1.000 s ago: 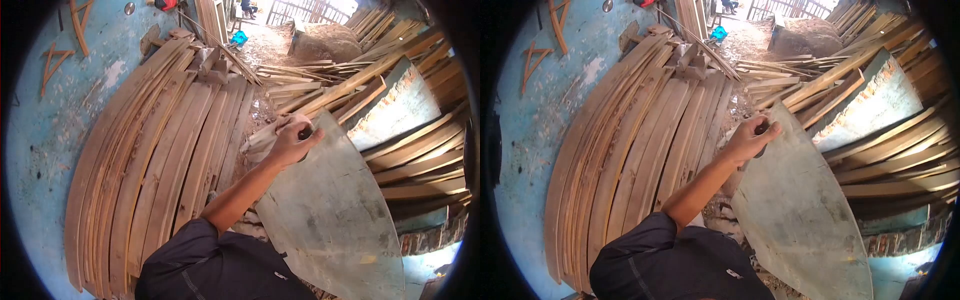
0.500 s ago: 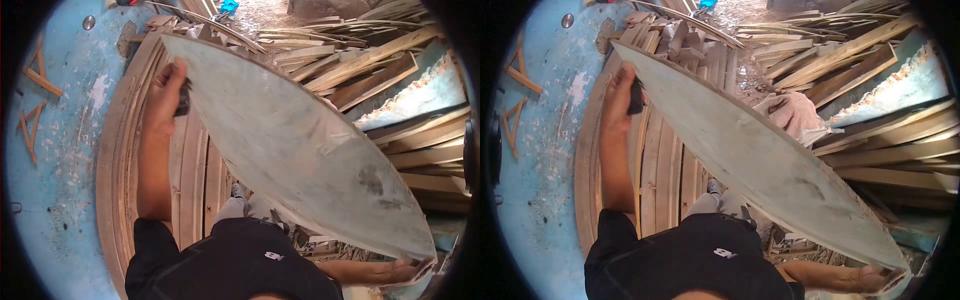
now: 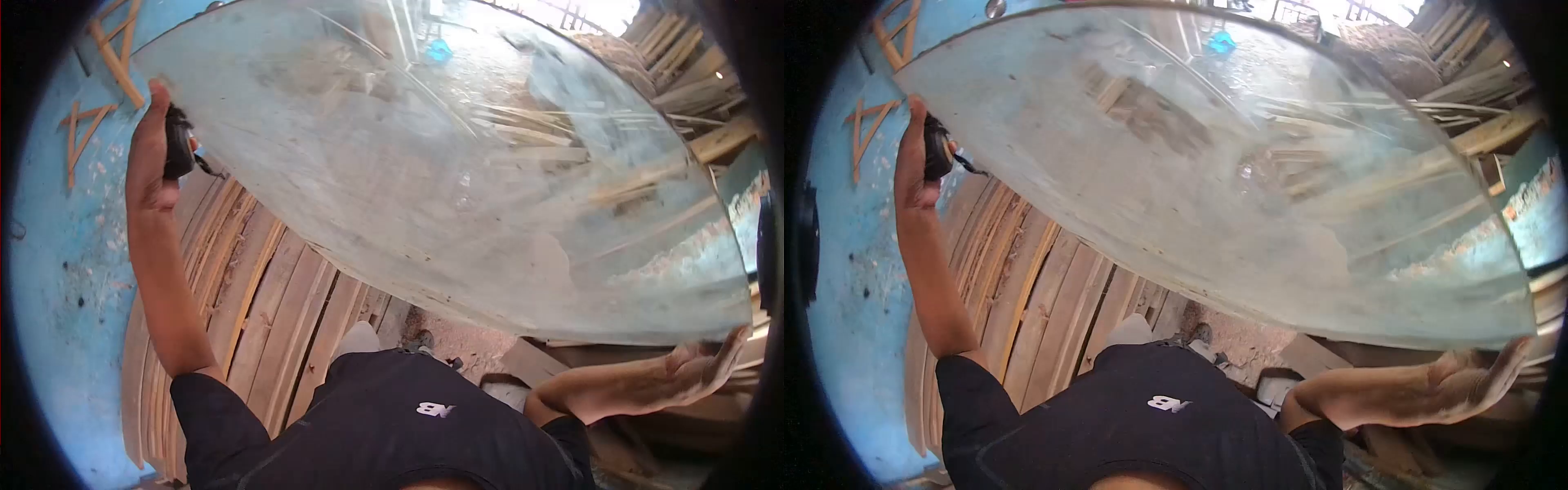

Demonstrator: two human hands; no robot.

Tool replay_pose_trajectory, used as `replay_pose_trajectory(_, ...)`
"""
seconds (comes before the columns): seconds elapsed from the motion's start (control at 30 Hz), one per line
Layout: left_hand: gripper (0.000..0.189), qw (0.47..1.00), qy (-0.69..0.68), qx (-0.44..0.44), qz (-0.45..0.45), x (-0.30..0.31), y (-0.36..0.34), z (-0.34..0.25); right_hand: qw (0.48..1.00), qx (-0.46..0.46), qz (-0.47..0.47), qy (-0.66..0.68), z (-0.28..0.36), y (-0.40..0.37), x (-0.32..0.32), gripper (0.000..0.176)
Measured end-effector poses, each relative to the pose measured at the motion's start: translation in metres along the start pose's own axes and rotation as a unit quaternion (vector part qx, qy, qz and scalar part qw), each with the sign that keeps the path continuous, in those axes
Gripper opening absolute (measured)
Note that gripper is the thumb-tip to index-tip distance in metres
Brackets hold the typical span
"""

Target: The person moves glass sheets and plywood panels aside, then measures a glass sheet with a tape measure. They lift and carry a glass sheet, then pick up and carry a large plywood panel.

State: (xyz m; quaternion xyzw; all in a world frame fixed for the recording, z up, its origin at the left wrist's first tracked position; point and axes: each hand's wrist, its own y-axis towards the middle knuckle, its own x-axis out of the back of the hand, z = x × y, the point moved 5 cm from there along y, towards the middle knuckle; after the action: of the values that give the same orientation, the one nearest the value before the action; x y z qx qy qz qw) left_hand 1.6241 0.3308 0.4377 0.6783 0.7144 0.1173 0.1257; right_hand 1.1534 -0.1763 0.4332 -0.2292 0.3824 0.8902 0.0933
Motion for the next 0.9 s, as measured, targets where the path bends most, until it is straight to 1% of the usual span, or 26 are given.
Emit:
replay_pose_trajectory(0.03, 0.058, 1.0, 0.003, -0.005, -0.02, 0.006, -0.007, -0.007, 0.999, -0.012, 0.021, 0.03, -0.011, 0.001, -0.016, 0.055)
replay_pose_trajectory(0.07, 0.058, 0.999, 0.009, -0.003, -0.051, 0.013, -0.012, -0.012, 0.992, 0.098, 0.075, 0.038, -0.021, 0.007, -0.029, 0.049)
replay_pose_trajectory(0.1, 0.058, 0.999, 0.01, -0.007, -0.053, 0.023, -0.012, -0.015, 0.968, 0.204, 0.132, 0.058, -0.031, 0.009, -0.042, 0.044)
replay_pose_trajectory(0.17, 0.058, 0.997, 0.037, -0.012, -0.066, 0.05, -0.005, -0.014, 0.975, 0.151, 0.141, 0.078, -0.042, 0.007, -0.082, 0.034)
replay_pose_trajectory(0.23, 0.059, 0.993, 0.042, -0.006, -0.114, 0.066, -0.014, -0.019, 0.982, 0.066, 0.135, 0.115, -0.048, -0.004, -0.124, 0.026)
replay_pose_trajectory(0.3, 0.059, 0.979, 0.061, 0.01, -0.194, 0.066, -0.039, -0.035, 0.978, 0.012, 0.143, 0.152, -0.056, -0.017, -0.166, 0.021)
replay_pose_trajectory(0.33, 0.059, 0.979, 0.055, 0.031, -0.193, 0.095, -0.036, -0.026, 0.955, -0.041, 0.172, 0.238, -0.075, -0.013, -0.18, 0.007)
replay_pose_trajectory(0.37, 0.058, 0.979, 0.05, 0.054, -0.188, 0.127, -0.019, -0.01, 0.934, -0.063, 0.184, 0.301, -0.087, -0.023, -0.209, 0.012)
replay_pose_trajectory(0.4, 0.059, 0.969, 0.076, 0.07, -0.223, 0.139, -0.026, -0.009, 0.953, -0.038, 0.191, 0.232, -0.093, -0.028, -0.223, 0.016)
replay_pose_trajectory(0.43, 0.062, 0.974, 0.07, 0.065, -0.205, 0.159, -0.031, -0.008, 0.935, -0.064, 0.197, 0.287, -0.11, -0.034, -0.237, 0.02)
replay_pose_trajectory(0.47, 0.066, 0.966, 0.071, 0.058, -0.242, 0.17, -0.046, -0.009, 0.933, -0.103, 0.192, 0.286, -0.104, -0.045, -0.245, 0.025)
replay_pose_trajectory(0.5, 0.07, 0.956, 0.073, 0.051, -0.278, 0.18, -0.062, -0.011, 0.919, -0.091, 0.208, 0.322, -0.107, -0.051, -0.255, 0.028)
replay_pose_trajectory(0.53, 0.072, 0.949, 0.074, 0.042, -0.303, 0.183, -0.079, -0.018, 0.893, -0.099, 0.217, 0.381, -0.107, -0.058, -0.267, 0.031)
replay_pose_trajectory(0.57, 0.074, 0.94, 0.091, 0.032, -0.326, 0.179, -0.1, -0.029, 0.886, -0.165, 0.195, 0.388, -0.099, -0.062, -0.27, 0.035)
replay_pose_trajectory(0.6, 0.075, 0.93, 0.11, 0.019, -0.351, 0.171, -0.126, -0.044, 0.89, -0.132, 0.202, 0.386, -0.1, -0.059, -0.267, 0.038)
replay_pose_trajectory(0.63, 0.076, 0.928, 0.116, 0.028, -0.354, 0.18, -0.142, -0.049, 0.917, -0.115, 0.211, 0.318, -0.099, -0.062, -0.273, 0.054)
replay_pose_trajectory(0.73, 0.077, 0.923, 0.122, 0.044, -0.363, 0.216, -0.183, -0.057, 0.898, -0.129, 0.234, 0.35, -0.098, -0.086, -0.299, 0.054)
replay_pose_trajectory(0.8, 0.077, 0.917, 0.125, 0.047, -0.376, 0.216, -0.201, -0.06, 0.857, -0.185, 0.26, 0.406, -0.096, -0.108, -0.316, 0.055)
replay_pose_trajectory(0.83, 0.078, 0.891, 0.165, 0.039, -0.42, 0.202, -0.218, -0.062, 0.851, -0.19, 0.26, 0.414, -0.1, -0.119, -0.329, 0.055)
replay_pose_trajectory(0.87, 0.079, 0.862, 0.203, 0.032, -0.463, 0.196, -0.229, -0.064, 0.856, -0.174, 0.245, 0.421, -0.106, -0.132, -0.341, 0.055)
replay_pose_trajectory(0.9, 0.079, 0.857, 0.205, 0.03, -0.471, 0.196, -0.234, -0.064, 0.861, -0.158, 0.23, 0.426, -0.112, -0.143, -0.352, 0.056)
